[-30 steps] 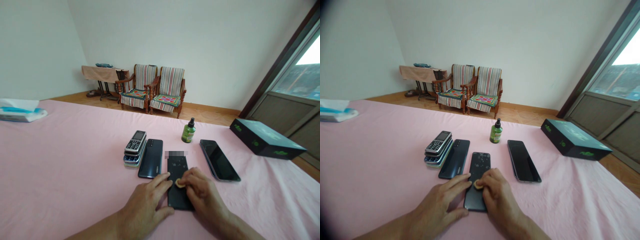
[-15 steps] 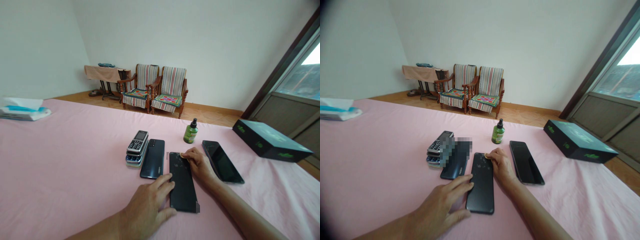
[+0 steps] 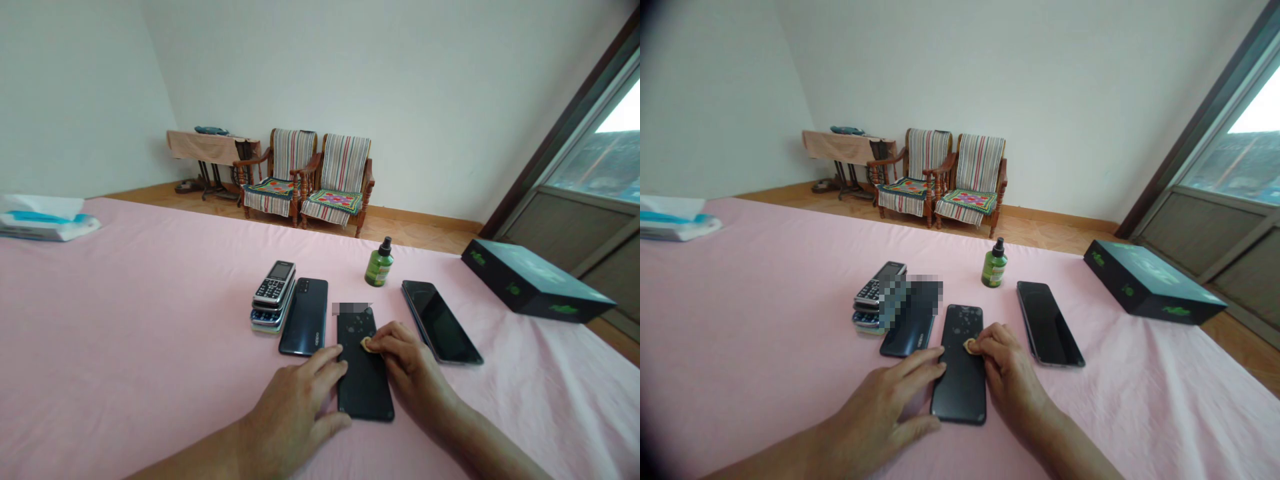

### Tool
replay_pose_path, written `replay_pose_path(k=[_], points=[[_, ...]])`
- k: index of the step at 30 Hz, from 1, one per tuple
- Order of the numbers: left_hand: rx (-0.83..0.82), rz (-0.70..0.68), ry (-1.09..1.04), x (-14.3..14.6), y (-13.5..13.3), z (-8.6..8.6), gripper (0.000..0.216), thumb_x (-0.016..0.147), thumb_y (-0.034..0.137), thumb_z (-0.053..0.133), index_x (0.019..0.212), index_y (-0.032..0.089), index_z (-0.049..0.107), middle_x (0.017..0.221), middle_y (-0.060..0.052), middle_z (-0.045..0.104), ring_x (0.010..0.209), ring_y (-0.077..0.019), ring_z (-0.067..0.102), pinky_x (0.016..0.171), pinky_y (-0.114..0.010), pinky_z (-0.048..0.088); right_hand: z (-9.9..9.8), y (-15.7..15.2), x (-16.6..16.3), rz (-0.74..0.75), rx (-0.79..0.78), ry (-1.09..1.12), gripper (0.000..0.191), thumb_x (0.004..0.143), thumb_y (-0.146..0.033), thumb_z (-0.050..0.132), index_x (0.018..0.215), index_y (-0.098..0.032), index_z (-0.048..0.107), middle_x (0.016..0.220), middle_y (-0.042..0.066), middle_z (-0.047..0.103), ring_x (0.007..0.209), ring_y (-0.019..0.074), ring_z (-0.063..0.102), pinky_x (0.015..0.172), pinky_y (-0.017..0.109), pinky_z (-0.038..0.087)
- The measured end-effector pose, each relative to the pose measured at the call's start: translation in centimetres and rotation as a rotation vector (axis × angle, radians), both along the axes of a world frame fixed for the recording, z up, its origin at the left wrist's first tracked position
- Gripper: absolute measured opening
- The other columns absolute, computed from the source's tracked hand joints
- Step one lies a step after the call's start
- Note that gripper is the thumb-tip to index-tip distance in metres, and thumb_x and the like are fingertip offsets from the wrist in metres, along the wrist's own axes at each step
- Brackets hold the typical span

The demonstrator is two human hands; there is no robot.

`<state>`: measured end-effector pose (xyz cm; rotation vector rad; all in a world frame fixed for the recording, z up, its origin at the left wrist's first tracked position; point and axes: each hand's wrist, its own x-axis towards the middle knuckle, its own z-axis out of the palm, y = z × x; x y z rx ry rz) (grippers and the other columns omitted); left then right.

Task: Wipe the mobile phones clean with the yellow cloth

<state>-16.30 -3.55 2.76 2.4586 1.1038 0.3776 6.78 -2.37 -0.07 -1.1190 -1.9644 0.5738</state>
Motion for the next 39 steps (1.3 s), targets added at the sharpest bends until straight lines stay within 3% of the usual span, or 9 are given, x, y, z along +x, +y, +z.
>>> replay_pose_path(k=[9,15,19,24,29,34,39], points=[[0.004,-0.006,-0.013,0.0,0.0,-0.2,0.06,0.078,0.027,0.077,0.131,0.013,0.055,0.144,-0.017,0.046,0.129,-0.0282,0.05,0.106,-0.041,0.044,-0.1,-3.7,-0.1,0.029,-0.027,-0.06,0.032,0.086,0.0,0.04,0.092,-0.021,0.063,0.091,0.006,0.057,0.086,0.0183,0.055,0.075,0.032,0.047],[0.0,0.002,-0.033,0.0,0.0,-0.3,0.059,0.077,0.025,0.078,0.13,0.014,0.056,0.144,-0.016,0.046,0.129,-0.028,0.05,0.106,-0.04,0.043,0.1,-5.6,0.1,0.076,-0.058,-0.091,0.04,0.08,0.006,0.038,0.1,-0.02,0.062,0.093,0.006,0.055,0.089,0.0181,0.055,0.075,0.03,0.049],[-0.004,0.013,-0.055,0.0,0.0,-0.6,0.059,0.076,0.024,0.078,0.13,0.015,0.056,0.144,-0.016,0.046,0.126,-0.0282,0.052,0.106,-0.041,0.044,0.2,-6.1,-0.1,0.073,-0.075,-0.077,0.04,0.075,0.007,0.038,0.094,-0.019,0.062,0.091,0.006,0.053,0.086,0.0174,0.056,0.072,0.028,0.049],[0.021,-0.001,-0.09,-0.2,0.0,-0.9,0.057,0.076,0.024,0.077,0.13,0.017,0.057,0.143,-0.015,0.048,0.127,-0.0284,0.051,0.105,-0.042,0.044,0.4,-6.1,-0.5,0.066,-0.105,-0.122,0.03,0.075,0.004,0.041,0.086,-0.019,0.058,0.085,0.006,0.052,0.074,0.0157,0.056,0.058,0.024,0.046],[0.028,0.001,-0.08,-0.2,0.1,-0.8,0.058,0.076,0.024,0.077,0.13,0.016,0.057,0.143,-0.015,0.048,0.127,-0.0287,0.051,0.105,-0.042,0.045,0.2,-6.1,-0.3,0.09,-0.007,-0.105,0.03,0.079,0.001,0.041,0.089,-0.02,0.058,0.083,0.005,0.053,0.071,0.016,0.056,0.057,0.025,0.047],[0.012,0.005,-0.038,0.0,-0.1,-0.4,0.057,0.077,0.023,0.076,0.13,0.016,0.056,0.144,-0.015,0.047,0.127,-0.0293,0.051,0.104,-0.044,0.044,-0.1,-5.0,0.0,-0.083,0.055,0.045,0.024,0.09,-0.007,0.042,0.097,-0.022,0.059,0.092,0.006,0.054,0.084,0.0173,0.059,0.071,0.028,0.05],[-0.002,0.011,-0.009,0.0,-0.3,0.0,0.056,0.079,0.024,0.074,0.131,0.015,0.055,0.145,-0.016,0.045,0.127,-0.0297,0.051,0.105,-0.044,0.044,0.1,-1.5,-0.3,-0.23,0.083,0.03,0.024,0.094,-0.013,0.041,0.101,-0.021,0.062,0.094,0.007,0.058,0.087,0.0187,0.059,0.078,0.031,0.05]])
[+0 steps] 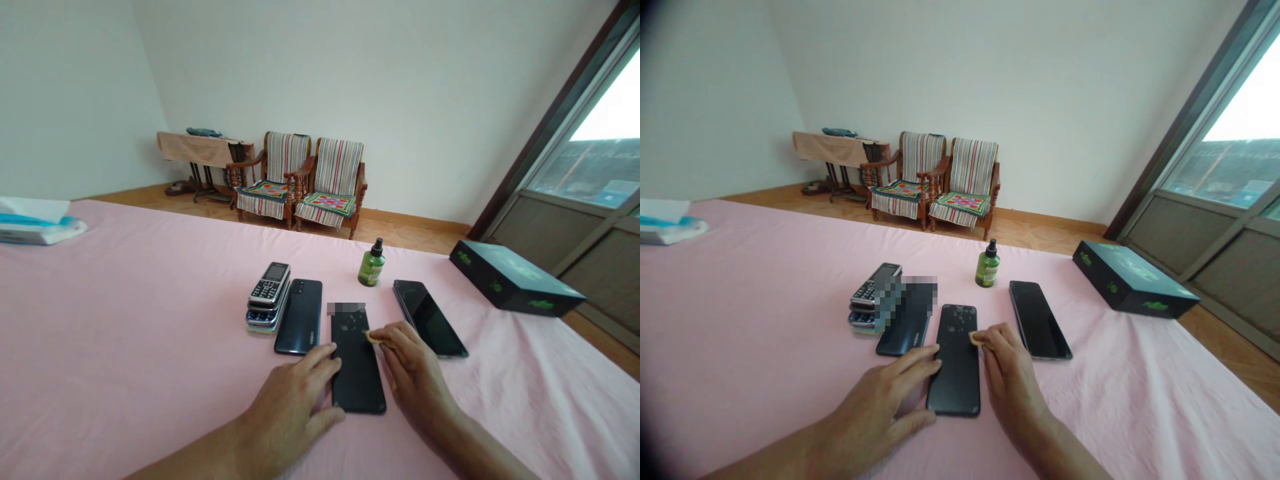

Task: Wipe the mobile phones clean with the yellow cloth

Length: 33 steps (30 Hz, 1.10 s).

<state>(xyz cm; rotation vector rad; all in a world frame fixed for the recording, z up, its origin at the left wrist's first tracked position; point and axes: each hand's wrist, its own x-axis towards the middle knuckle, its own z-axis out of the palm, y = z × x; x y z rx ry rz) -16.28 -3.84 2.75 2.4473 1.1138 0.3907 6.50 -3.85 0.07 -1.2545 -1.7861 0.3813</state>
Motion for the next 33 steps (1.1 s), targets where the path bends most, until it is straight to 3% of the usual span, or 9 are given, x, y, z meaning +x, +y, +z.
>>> replay_pose_path(k=[7,12,18,24,33], points=[[0.006,-0.006,0.001,0.0,0.1,-0.2,0.057,0.078,0.024,0.074,0.131,0.013,0.055,0.143,-0.017,0.048,0.125,-0.0305,0.053,0.105,-0.044,0.044,-0.3,6.6,-0.2,-0.064,0.094,-0.083,0.025,0.088,-0.011,0.045,0.092,-0.018,0.069,0.086,0.007,0.062,0.082,0.0196,0.061,0.075,0.033,0.051],[-0.009,-0.01,0.011,-0.1,0.0,-0.2,0.056,0.079,0.025,0.073,0.131,0.013,0.054,0.144,-0.017,0.047,0.126,-0.031,0.052,0.105,-0.045,0.044,-1.2,7.9,0.3,-0.046,0.083,-0.092,0.026,0.086,-0.01,0.045,0.086,-0.017,0.07,0.077,0.004,0.059,0.073,0.0174,0.059,0.068,0.03,0.049],[-0.022,0.0,-0.034,-0.1,0.1,-0.3,0.055,0.078,0.024,0.073,0.13,0.017,0.056,0.143,-0.014,0.048,0.124,-0.0313,0.054,0.103,-0.046,0.045,-0.8,5.5,0.5,0.015,0.044,-0.106,0.025,0.09,-0.013,0.046,0.089,-0.017,0.07,0.077,0.004,0.057,0.07,0.0158,0.057,0.064,0.028,0.048],[-0.017,0.002,-0.024,0.0,0.1,-0.2,0.056,0.077,0.024,0.075,0.129,0.016,0.056,0.143,-0.016,0.048,0.123,-0.0314,0.055,0.104,-0.046,0.045,-0.4,1.0,0.3,0.129,-0.046,-0.097,0.026,0.094,-0.013,0.04,0.097,-0.019,0.066,0.086,0.006,0.054,0.079,0.0173,0.057,0.07,0.03,0.049],[0.021,0.006,-0.029,0.0,0.0,-0.3,0.053,0.079,0.022,0.072,0.129,0.016,0.056,0.143,-0.015,0.049,0.127,-0.0287,0.051,0.105,-0.043,0.044,-0.8,-5.5,0.1,0.228,-0.113,-0.147,0.03,0.089,-0.005,0.041,0.102,-0.022,0.063,0.091,0.007,0.055,0.083,0.0179,0.059,0.071,0.029,0.053]])
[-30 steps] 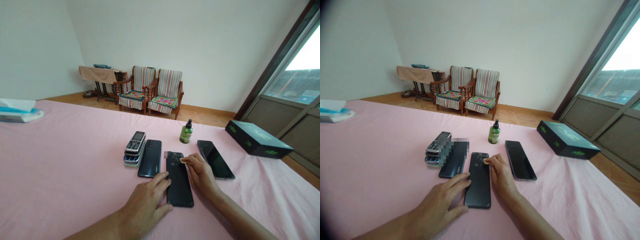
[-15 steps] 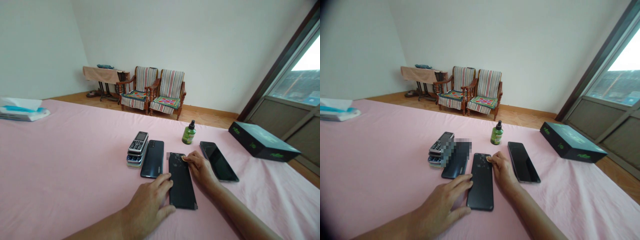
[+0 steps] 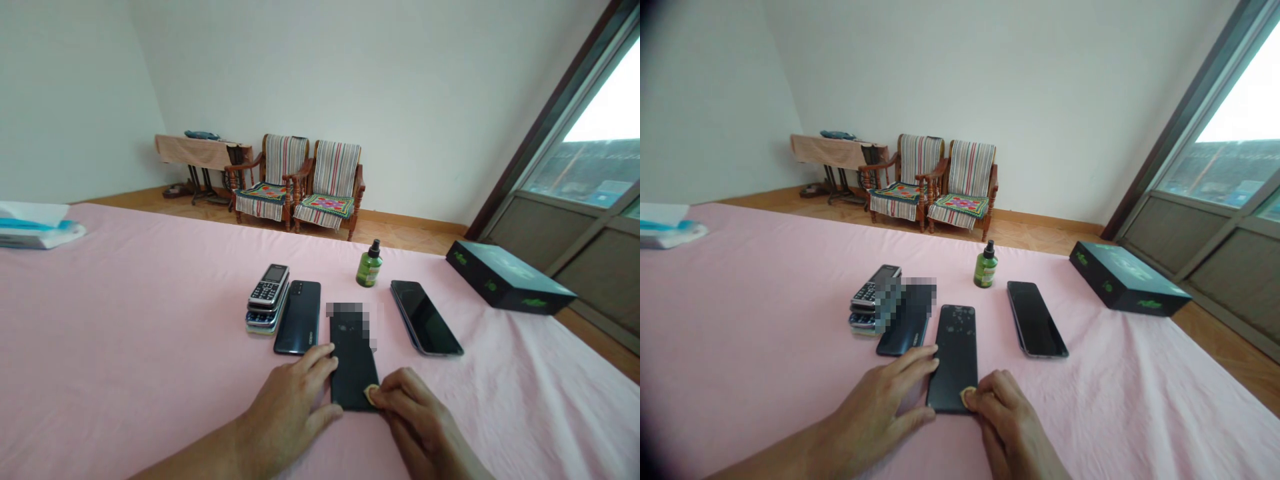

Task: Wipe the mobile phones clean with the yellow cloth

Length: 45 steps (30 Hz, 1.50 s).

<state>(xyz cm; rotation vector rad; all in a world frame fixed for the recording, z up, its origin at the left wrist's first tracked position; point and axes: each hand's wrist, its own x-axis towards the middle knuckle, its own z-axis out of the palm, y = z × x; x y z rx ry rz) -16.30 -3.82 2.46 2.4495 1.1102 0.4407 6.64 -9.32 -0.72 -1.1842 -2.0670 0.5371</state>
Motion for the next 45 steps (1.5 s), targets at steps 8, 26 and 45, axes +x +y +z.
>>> replay_pose_path(k=[8,26,45], points=[[0.002,0.008,0.022,0.1,-0.1,-0.1,0.053,0.08,0.022,0.069,0.13,0.015,0.055,0.143,-0.015,0.048,0.125,-0.0286,0.053,0.104,-0.042,0.045,2.4,3.8,-0.2,-0.034,0.029,0.045,0.032,0.086,-0.002,0.043,0.097,-0.021,0.066,0.09,0.006,0.057,0.082,0.0168,0.059,0.071,0.028,0.05],[0.009,0.017,-0.037,0.1,-0.1,-0.3,0.05,0.076,0.019,0.063,0.126,0.014,0.056,0.137,-0.014,0.052,0.117,-0.0286,0.058,0.102,-0.042,0.047,-0.3,11.2,-2.2,-0.009,0.216,0.024,0.029,0.09,-0.006,0.047,0.097,-0.02,0.071,0.086,0.007,0.06,0.083,0.0194,0.054,0.072,0.032,0.047],[-0.065,0.027,-0.114,0.0,0.2,0.2,0.045,0.075,0.018,0.067,0.119,0.017,0.058,0.125,-0.01,0.057,0.108,-0.0248,0.06,0.096,-0.036,0.049,1.4,1.9,-3.6,0.159,0.02,0.024,0.036,0.075,0.006,0.046,0.095,-0.018,0.065,0.089,0.007,0.058,0.087,0.0203,0.053,0.072,0.032,0.046]])
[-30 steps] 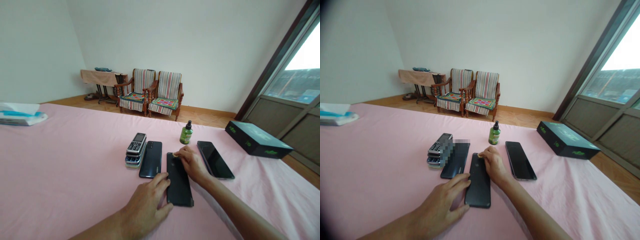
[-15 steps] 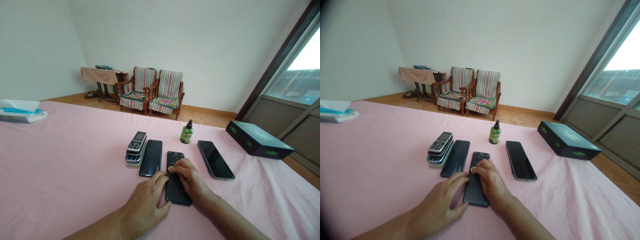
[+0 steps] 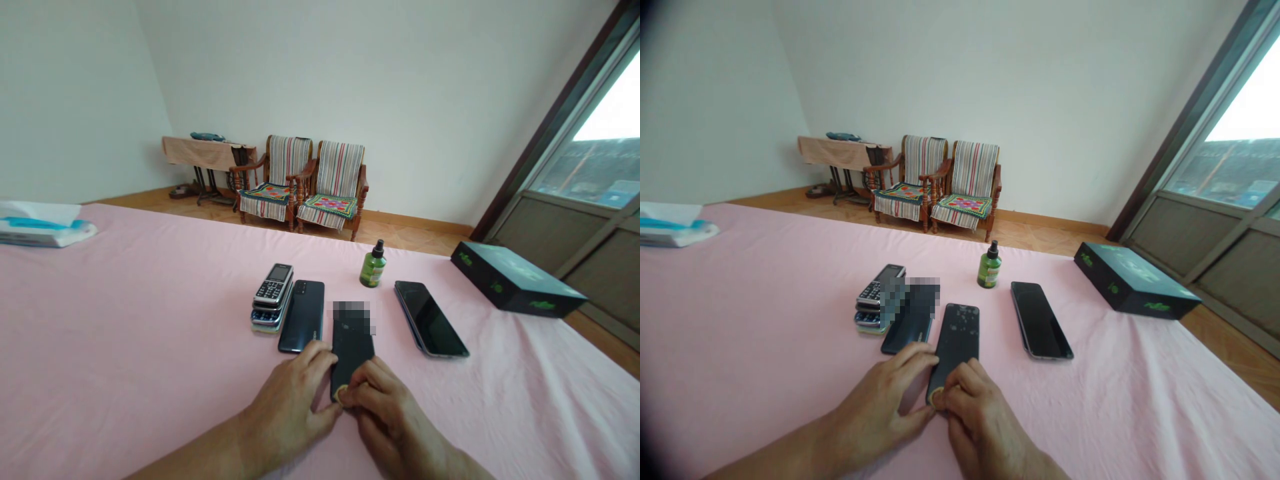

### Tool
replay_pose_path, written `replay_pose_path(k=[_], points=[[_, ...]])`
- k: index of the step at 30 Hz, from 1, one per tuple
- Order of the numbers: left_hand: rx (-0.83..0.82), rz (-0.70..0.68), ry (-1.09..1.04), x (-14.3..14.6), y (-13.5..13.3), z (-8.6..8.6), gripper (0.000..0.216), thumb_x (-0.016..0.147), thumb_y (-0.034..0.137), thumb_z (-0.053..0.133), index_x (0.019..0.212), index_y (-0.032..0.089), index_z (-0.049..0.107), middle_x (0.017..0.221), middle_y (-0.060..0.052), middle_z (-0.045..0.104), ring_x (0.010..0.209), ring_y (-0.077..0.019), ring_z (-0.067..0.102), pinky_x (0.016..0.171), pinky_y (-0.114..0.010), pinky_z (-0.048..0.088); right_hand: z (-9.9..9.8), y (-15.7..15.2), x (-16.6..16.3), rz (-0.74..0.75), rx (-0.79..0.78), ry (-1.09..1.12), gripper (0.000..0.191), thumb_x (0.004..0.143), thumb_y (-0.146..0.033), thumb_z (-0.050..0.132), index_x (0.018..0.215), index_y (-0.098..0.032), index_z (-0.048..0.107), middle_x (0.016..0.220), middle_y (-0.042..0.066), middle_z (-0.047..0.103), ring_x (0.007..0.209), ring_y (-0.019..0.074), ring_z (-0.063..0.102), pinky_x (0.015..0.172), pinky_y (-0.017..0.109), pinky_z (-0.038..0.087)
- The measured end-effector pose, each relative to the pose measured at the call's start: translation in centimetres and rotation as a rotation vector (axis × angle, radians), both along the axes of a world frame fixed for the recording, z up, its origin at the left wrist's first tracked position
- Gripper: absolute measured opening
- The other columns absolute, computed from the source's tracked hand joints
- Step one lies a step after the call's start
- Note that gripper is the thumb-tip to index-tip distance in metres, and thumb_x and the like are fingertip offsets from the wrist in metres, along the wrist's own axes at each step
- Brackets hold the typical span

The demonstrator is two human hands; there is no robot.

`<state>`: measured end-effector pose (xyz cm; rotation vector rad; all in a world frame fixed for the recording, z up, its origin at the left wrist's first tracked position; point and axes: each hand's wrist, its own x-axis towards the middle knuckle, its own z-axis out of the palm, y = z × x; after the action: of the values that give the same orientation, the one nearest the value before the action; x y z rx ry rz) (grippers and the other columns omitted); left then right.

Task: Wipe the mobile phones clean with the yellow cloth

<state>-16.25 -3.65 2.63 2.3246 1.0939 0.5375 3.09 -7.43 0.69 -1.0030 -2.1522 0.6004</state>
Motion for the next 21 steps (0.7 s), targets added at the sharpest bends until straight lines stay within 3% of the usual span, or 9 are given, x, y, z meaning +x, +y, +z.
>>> replay_pose_path(k=[7,13,21], points=[[0.027,-0.06,0.047,-0.4,0.3,0.0,0.052,0.074,0.018,0.07,0.124,0.012,0.057,0.142,-0.015,0.048,0.128,-0.0263,0.049,0.108,-0.037,0.041,0.2,-0.2,0.9,-0.037,0.029,-0.066,0.032,0.069,0.006,0.044,0.084,-0.016,0.062,0.083,0.007,0.055,0.079,0.0195,0.052,0.063,0.029,0.044],[0.089,-0.086,0.092,-0.5,0.1,0.0,0.049,0.077,0.017,0.062,0.125,0.01,0.055,0.142,-0.017,0.048,0.127,-0.0267,0.052,0.105,-0.038,0.045,0.5,0.1,0.0,0.073,0.141,-0.155,0.025,0.085,-0.003,0.046,0.098,-0.014,0.064,0.087,0.01,0.059,0.082,0.0212,0.051,0.069,0.033,0.046],[0.099,-0.09,0.094,-0.6,0.1,0.1,0.053,0.074,0.014,0.06,0.127,0.01,0.054,0.143,-0.016,0.047,0.127,-0.026,0.052,0.106,-0.036,0.044,1.9,-0.1,0.8,0.067,0.159,-0.273,0.018,0.092,-0.008,0.047,0.093,-0.015,0.064,0.085,0.007,0.059,0.077,0.018,0.051,0.065,0.029,0.045]])
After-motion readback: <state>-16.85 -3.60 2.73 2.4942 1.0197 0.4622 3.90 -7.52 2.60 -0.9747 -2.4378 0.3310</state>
